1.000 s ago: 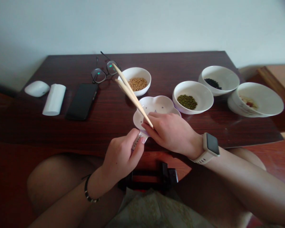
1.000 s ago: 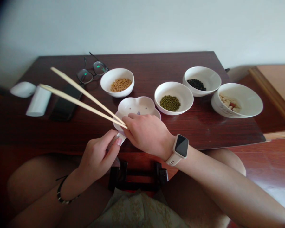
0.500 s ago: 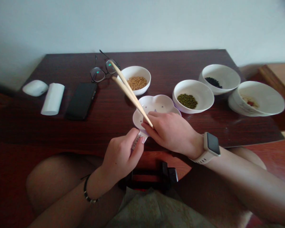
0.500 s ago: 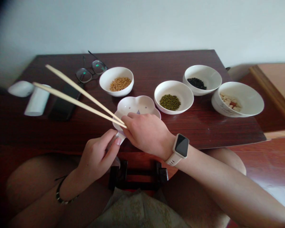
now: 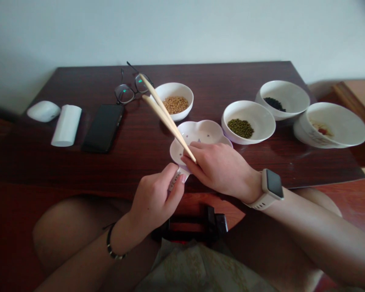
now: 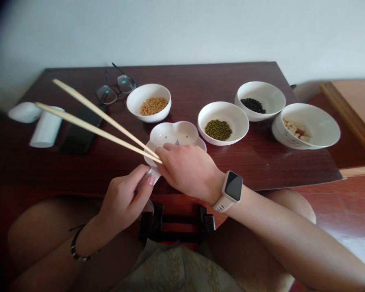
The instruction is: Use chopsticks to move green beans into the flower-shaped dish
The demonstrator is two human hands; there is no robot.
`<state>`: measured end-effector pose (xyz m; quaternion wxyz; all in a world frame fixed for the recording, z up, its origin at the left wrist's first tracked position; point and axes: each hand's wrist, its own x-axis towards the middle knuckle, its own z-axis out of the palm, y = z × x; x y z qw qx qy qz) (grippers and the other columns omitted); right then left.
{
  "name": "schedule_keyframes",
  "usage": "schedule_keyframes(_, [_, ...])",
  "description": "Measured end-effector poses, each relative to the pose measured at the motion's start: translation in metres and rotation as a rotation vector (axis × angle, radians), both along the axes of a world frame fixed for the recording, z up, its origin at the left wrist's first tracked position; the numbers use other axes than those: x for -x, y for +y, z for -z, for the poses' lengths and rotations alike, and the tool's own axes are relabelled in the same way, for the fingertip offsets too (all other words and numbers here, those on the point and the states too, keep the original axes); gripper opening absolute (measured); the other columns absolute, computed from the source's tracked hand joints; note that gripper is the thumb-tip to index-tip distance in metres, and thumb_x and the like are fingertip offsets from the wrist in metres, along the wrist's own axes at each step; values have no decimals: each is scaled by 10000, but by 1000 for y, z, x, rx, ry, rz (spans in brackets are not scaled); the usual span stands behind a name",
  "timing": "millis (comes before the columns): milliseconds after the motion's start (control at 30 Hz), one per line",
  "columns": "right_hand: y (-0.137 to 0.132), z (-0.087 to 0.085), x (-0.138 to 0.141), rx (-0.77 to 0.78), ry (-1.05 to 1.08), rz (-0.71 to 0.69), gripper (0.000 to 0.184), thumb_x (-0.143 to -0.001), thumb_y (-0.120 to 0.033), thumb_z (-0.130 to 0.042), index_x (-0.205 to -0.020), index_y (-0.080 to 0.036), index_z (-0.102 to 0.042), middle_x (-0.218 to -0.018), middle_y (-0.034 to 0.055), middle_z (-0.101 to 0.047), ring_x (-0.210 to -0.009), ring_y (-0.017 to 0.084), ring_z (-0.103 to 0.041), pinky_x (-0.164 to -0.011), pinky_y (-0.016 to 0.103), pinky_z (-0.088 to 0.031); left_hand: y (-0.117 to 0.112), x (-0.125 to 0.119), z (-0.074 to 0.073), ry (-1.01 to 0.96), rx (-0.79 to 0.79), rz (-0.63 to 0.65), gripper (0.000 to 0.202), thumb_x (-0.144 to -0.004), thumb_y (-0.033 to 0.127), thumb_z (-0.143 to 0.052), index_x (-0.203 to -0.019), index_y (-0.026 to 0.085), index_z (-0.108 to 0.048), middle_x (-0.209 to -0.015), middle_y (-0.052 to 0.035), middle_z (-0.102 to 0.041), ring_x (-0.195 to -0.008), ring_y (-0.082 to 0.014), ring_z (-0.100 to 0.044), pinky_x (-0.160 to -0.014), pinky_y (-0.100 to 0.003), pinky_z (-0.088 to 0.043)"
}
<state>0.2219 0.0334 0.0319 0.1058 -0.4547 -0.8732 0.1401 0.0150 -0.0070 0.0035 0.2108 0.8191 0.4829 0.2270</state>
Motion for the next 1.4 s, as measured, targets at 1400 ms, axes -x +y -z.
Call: schedule_keyframes(1400, [1,-1,-1,-2,-62,7,339,-1111,-328,-420,-1024,-157,-698,-914,82,-716,-663,167,-551,-621,340,-224,0,-3,-5,18,28,-14,192,-1046,276,-482,-891,208,-571,-608,43,-556,-494,-124,-526,-526,-273,-334])
